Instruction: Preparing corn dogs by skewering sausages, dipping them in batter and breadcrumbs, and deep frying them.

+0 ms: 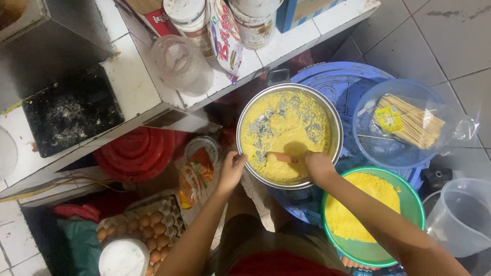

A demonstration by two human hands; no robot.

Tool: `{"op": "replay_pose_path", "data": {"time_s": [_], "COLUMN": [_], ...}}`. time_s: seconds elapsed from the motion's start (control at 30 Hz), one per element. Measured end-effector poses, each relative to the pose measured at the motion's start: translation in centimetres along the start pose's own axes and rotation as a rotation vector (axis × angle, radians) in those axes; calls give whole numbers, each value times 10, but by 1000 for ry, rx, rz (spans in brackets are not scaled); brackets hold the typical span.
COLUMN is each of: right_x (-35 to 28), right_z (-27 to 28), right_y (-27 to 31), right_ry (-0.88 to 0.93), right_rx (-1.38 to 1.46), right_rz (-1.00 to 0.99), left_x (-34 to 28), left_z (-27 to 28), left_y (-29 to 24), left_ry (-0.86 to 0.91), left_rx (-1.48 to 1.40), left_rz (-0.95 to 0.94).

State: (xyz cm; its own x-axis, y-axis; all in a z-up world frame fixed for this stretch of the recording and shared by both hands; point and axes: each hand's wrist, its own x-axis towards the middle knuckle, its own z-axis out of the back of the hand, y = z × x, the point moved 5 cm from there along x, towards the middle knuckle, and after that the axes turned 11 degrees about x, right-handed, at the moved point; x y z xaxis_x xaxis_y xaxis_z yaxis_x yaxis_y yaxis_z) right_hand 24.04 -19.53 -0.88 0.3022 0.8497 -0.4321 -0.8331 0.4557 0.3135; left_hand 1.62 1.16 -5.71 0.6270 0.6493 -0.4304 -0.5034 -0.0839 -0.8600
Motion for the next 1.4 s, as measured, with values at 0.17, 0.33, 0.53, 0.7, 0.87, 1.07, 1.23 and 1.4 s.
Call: {"op": "replay_pose_path", "data": {"time_s": [0.17,0.33,0.53,0.7,0.87,1.07,1.23,1.4], "right_x": [0,0,3,9,19,7,1,-5], "right_z": [16,19,14,8,-18,6,9,2], "right_y": [1,7,4,6,11,32,26,10], "right_ry": [32,69,-131,-98,-97,-49,-104,-128], "right_rx": [225,246,329,257,220,240,301,440], "right_rz": [-68,-146,-113,-174,-110,-35,-122,-229], "left_x": [-1,-1,-9,-6,-14,-9,-12,-15], "left_z": [-7,-8,-6,-9,-8,-11,-9,-7], "left_y": [17,24,12,27,-2,12,2,-4], "left_ry": [-43,-68,-45,-57,-74,-67,-60,-45], "left_rx": [-48,-80,-58,-99,-134,-201,-227,-201], "left_rz": [76,25,117,147,129,142,139,126]}}
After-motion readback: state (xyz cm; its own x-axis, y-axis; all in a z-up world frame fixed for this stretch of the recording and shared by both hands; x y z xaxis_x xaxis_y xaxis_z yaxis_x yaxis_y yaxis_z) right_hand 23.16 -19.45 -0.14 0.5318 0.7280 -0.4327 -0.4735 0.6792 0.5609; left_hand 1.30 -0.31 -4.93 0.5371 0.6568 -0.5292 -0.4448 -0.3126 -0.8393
